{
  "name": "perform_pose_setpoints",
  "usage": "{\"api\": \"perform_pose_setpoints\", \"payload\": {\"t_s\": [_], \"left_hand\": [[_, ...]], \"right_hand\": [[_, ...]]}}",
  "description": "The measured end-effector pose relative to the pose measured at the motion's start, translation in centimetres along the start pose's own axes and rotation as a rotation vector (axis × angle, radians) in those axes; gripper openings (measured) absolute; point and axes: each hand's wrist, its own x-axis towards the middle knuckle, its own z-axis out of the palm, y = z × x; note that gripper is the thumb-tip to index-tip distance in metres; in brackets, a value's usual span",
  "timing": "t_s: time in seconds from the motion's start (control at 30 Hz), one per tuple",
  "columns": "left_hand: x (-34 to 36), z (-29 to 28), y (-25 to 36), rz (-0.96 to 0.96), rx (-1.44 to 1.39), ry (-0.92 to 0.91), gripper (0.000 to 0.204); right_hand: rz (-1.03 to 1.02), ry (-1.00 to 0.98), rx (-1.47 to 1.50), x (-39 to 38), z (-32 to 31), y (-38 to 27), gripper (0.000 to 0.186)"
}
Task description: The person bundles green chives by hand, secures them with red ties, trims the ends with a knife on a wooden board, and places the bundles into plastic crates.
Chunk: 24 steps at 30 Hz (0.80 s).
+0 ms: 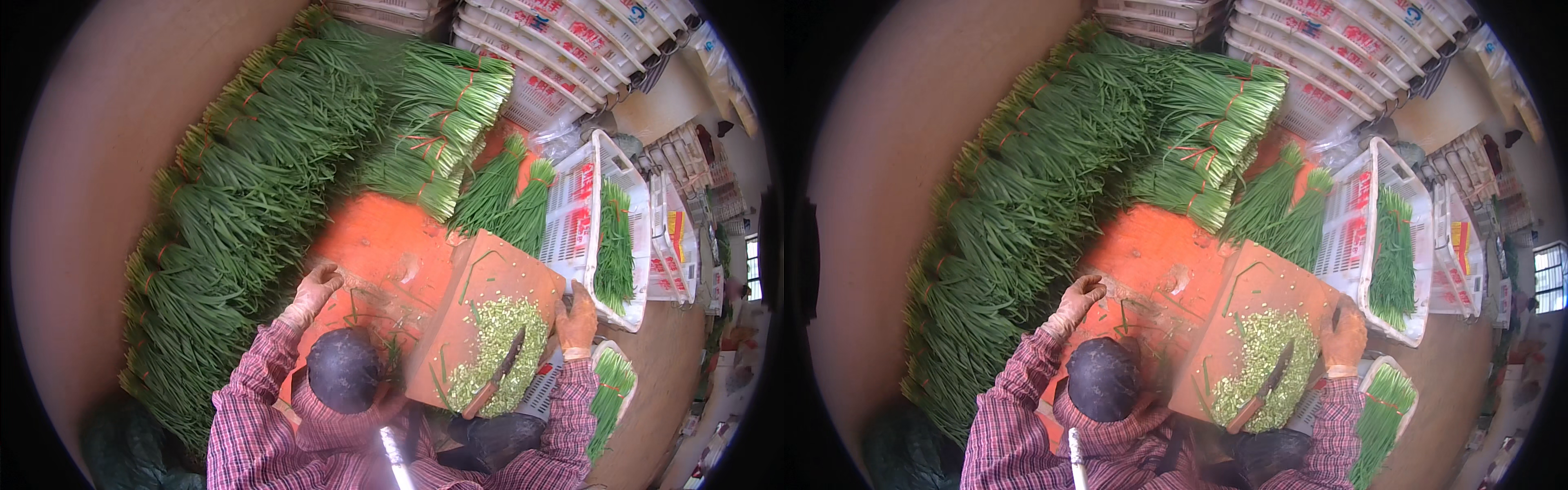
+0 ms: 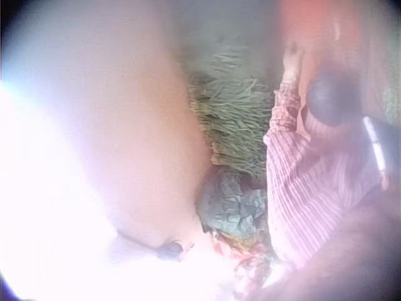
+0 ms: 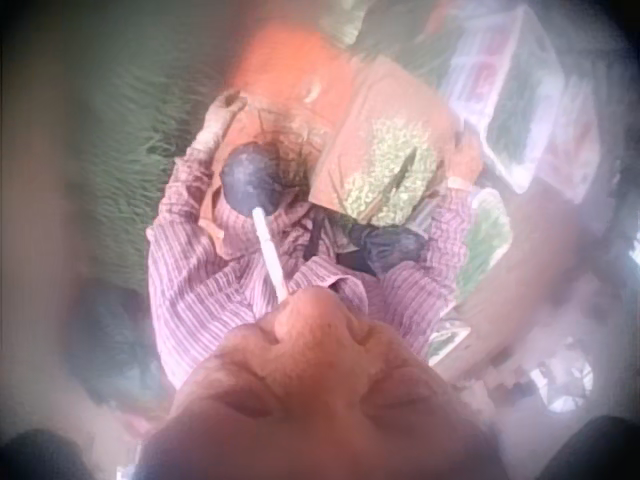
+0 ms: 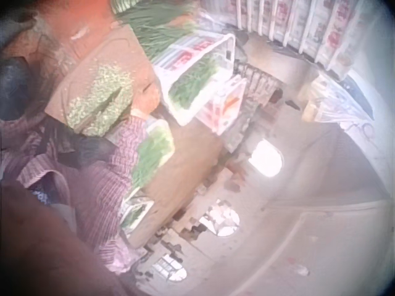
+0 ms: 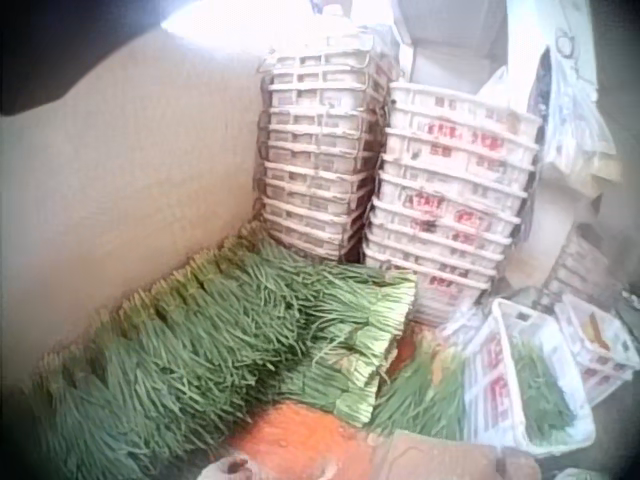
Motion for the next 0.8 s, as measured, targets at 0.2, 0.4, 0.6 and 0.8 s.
{"api": "perform_pose_setpoints", "payload": {"t_s": [0.2,0.4,0.6,0.8], "left_hand": [[15.1,6.1,10.9,0.175,0.341,-0.033,0.072],[27.0,13.6,28.3,0.638,0.76,0.135,0.091],[36.2,21.1,38.1,0.975,1.096,0.202,0.116],[38.6,27.8,39.5,0.85,1.406,0.333,0.086]], "right_hand": [[0.219,-0.049,-0.047,6.5,4.1,6.9,0.074],[0.153,0.046,-0.099,8.1,7.2,10.0,0.072],[0.213,0.109,0.073,8.2,9.3,12.7,0.073],[0.161,0.158,0.101,7.7,9.1,12.9,0.067]]}}
